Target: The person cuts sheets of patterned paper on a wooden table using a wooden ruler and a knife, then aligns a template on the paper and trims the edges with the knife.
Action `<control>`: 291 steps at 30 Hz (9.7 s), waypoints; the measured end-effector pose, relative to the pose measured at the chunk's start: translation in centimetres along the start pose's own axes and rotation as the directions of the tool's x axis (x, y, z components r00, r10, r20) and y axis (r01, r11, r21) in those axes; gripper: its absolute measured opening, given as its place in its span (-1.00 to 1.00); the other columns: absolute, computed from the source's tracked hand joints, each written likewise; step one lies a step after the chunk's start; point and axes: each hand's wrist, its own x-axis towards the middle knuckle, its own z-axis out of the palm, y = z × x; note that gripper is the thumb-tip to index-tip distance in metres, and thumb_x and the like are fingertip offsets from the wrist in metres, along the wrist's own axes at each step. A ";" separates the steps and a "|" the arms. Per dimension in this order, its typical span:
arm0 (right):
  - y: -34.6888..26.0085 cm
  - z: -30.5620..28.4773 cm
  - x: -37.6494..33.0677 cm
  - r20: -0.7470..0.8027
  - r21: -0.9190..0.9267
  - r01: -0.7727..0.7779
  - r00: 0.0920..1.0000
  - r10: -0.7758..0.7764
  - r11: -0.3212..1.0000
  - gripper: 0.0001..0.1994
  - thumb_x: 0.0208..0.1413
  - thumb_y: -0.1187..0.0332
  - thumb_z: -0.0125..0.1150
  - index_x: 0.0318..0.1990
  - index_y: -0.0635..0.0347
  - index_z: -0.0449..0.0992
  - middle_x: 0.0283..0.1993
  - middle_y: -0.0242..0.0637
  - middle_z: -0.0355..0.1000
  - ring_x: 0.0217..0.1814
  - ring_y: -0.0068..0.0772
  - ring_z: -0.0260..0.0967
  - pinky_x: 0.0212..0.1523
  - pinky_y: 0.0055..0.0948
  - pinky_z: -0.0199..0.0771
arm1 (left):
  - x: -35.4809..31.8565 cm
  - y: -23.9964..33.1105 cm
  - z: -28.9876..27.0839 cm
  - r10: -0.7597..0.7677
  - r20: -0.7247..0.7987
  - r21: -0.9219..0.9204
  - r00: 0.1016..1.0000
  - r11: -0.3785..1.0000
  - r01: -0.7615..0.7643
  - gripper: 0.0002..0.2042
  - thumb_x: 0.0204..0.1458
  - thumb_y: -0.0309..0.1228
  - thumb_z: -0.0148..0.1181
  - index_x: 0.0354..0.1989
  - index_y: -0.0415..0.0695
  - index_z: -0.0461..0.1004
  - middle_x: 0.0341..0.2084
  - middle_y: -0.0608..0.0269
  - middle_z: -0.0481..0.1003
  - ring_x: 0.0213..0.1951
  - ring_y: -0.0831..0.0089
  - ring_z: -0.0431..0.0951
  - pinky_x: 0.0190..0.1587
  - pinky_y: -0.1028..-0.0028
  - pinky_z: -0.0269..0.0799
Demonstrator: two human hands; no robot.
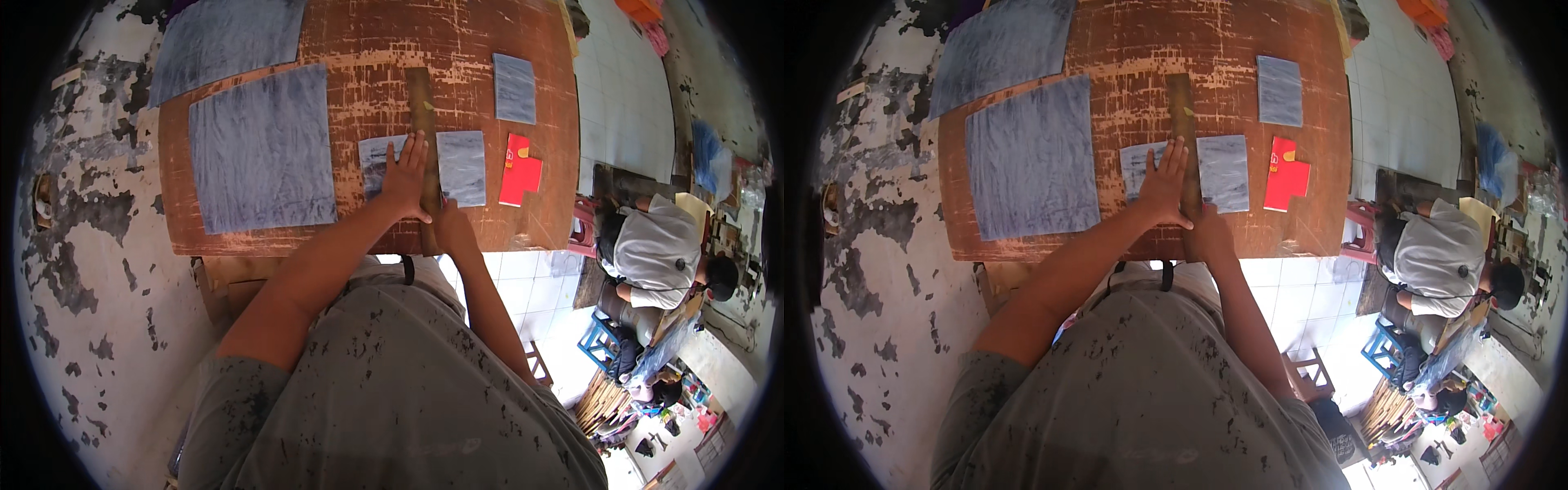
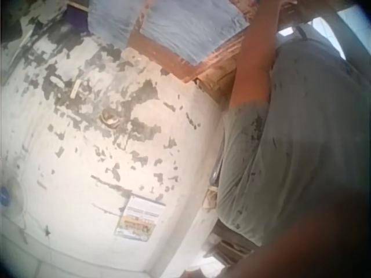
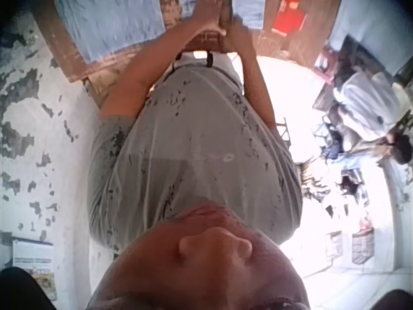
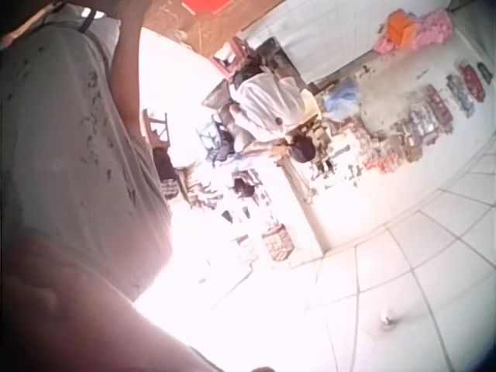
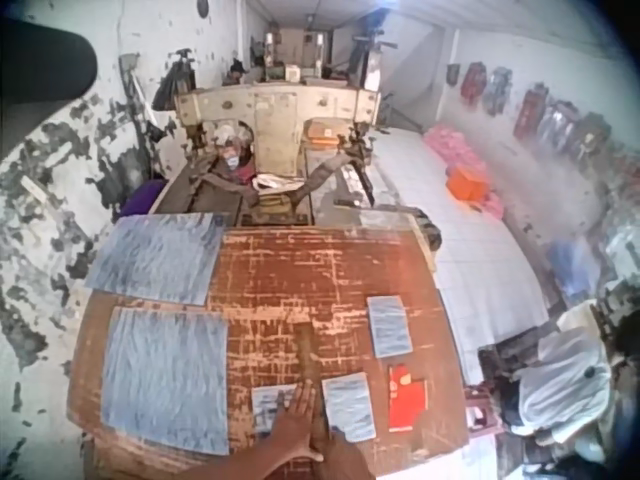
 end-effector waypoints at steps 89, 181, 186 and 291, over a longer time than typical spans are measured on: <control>0.5 -0.4 5.6 -0.288 0.240 -0.027 0.953 0.098 0.970 -0.50 0.13 0.16 0.38 0.11 0.19 0.35 0.04 0.14 0.56 0.12 0.26 0.54 0.09 0.11 0.52 | 0.2 -1.2 0.9 0.067 -0.243 -0.113 0.968 0.989 -0.096 0.63 -0.58 0.50 0.51 0.56 -0.49 -0.15 0.61 -0.29 -0.30 0.64 -0.10 -0.29 0.55 -0.29 -0.34; 1.7 -0.4 -2.7 0.114 0.076 -0.248 0.964 0.239 0.966 -0.50 0.43 0.09 -0.06 0.20 0.43 0.40 0.04 0.46 0.52 0.17 0.45 0.50 0.16 0.16 0.50 | 0.4 0.0 -1.2 -0.015 -0.067 -0.097 0.998 0.995 0.009 0.60 -0.53 0.29 0.66 0.58 -0.43 -0.22 0.62 -0.20 -0.36 0.63 -0.08 -0.27 0.45 -0.47 -0.09; 2.2 0.4 -3.2 0.078 0.070 -0.262 0.963 0.256 0.963 -0.48 0.49 0.10 -0.18 0.09 0.51 0.47 -0.03 0.49 0.54 0.09 0.50 0.53 0.10 0.21 0.52 | 0.5 0.1 -1.1 -0.042 -0.040 -0.024 0.998 0.999 0.041 0.59 -0.53 0.36 0.62 0.60 -0.37 -0.19 0.63 -0.16 -0.33 0.63 -0.02 -0.25 0.47 -0.42 -0.07; -1.9 -2.3 7.7 0.008 -0.240 0.245 0.968 -0.251 0.939 -0.59 0.35 0.20 0.00 -0.08 0.47 0.56 -0.09 0.40 0.57 -0.02 0.36 0.60 -0.09 0.13 0.62 | 0.5 -0.5 -0.5 -0.043 -0.001 -0.011 0.999 0.999 0.043 0.58 -0.49 0.40 0.58 0.61 -0.35 -0.20 0.63 -0.22 -0.39 0.64 -0.09 -0.38 0.47 -0.43 -0.13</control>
